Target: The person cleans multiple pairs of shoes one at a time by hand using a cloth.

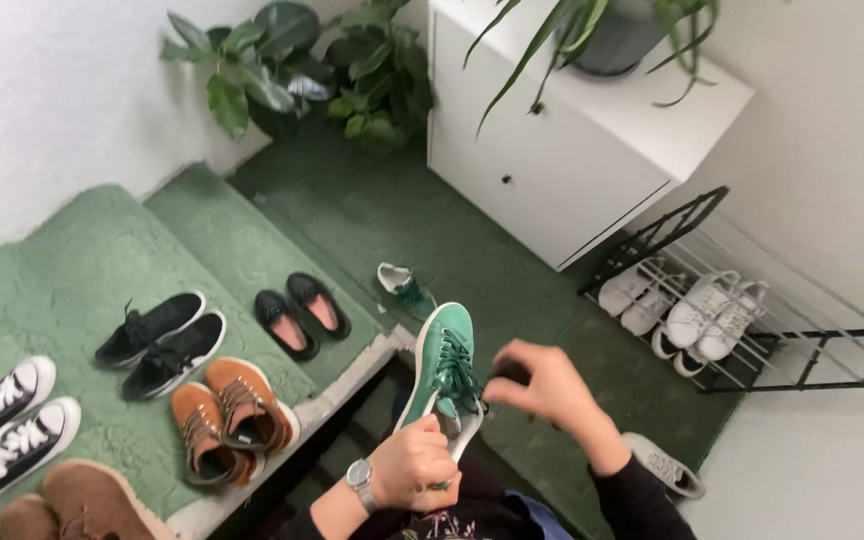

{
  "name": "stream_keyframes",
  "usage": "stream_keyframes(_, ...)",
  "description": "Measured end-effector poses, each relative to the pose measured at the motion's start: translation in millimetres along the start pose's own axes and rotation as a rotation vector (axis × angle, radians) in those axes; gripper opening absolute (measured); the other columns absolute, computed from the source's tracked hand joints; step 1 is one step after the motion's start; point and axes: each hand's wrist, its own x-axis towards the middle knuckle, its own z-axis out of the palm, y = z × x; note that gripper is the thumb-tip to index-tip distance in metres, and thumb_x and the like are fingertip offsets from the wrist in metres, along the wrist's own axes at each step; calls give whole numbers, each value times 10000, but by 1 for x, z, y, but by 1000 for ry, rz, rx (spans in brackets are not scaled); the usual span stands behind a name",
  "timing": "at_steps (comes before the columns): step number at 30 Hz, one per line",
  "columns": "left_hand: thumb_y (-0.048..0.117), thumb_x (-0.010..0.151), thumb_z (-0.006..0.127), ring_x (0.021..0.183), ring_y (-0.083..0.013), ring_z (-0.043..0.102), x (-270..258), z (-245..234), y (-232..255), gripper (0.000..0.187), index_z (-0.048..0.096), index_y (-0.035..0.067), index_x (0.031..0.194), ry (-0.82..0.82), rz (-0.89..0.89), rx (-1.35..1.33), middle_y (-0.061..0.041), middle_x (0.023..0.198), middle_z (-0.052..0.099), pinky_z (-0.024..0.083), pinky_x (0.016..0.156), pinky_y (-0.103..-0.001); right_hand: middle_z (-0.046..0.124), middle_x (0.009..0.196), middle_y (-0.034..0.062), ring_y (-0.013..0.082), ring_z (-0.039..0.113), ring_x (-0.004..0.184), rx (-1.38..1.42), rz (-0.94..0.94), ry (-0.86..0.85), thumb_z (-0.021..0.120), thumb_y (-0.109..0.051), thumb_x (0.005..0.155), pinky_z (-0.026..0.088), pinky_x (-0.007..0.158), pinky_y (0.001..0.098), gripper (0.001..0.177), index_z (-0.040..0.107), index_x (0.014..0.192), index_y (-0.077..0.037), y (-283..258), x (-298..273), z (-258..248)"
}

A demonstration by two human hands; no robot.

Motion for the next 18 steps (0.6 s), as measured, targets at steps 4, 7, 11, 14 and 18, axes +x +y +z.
stream_keyframes(4,80,818,678,471,-258,359,-31,30,-28,307,500,106,570,-194,-7,-73,-58,525,423,366,669,-352,743,915,23,308,711,850,-515,249,-384,670,-889,673,513,708,469,760,607,1000,-205,63,-20,73)
stream_keyframes(7,148,807,665,483,-276,440,-57,48,-55,262,544,105,579,-331,4,-93,-81,532,491,404,727,-373,707,834,136,425,690,809,-561,352,-450,591,-892,778,513,686,552,752,582,964,-163,104,-21,119)
stream_keyframes(11,190,792,612,490,-295,442,-90,65,-107,240,551,119,571,-442,70,-157,-94,524,493,397,761,-382,501,587,29,161,468,575,-176,513,-607,666,-668,890,338,585,400,625,400,678,-144,184,-18,174)
stream_keyframes(14,200,768,632,512,-275,502,-110,74,-158,213,558,140,577,-507,65,-231,-57,539,531,394,762,-372,464,691,-82,49,433,666,178,588,-612,666,-367,912,341,598,314,328,480,714,-184,251,-17,217)
stream_keyframes(18,415,812,720,630,-334,627,-96,71,-252,379,689,72,656,-862,71,-151,-119,648,661,474,806,-499,527,625,-67,65,440,583,379,831,-460,706,-350,891,330,553,292,236,685,747,-164,335,-2,292)
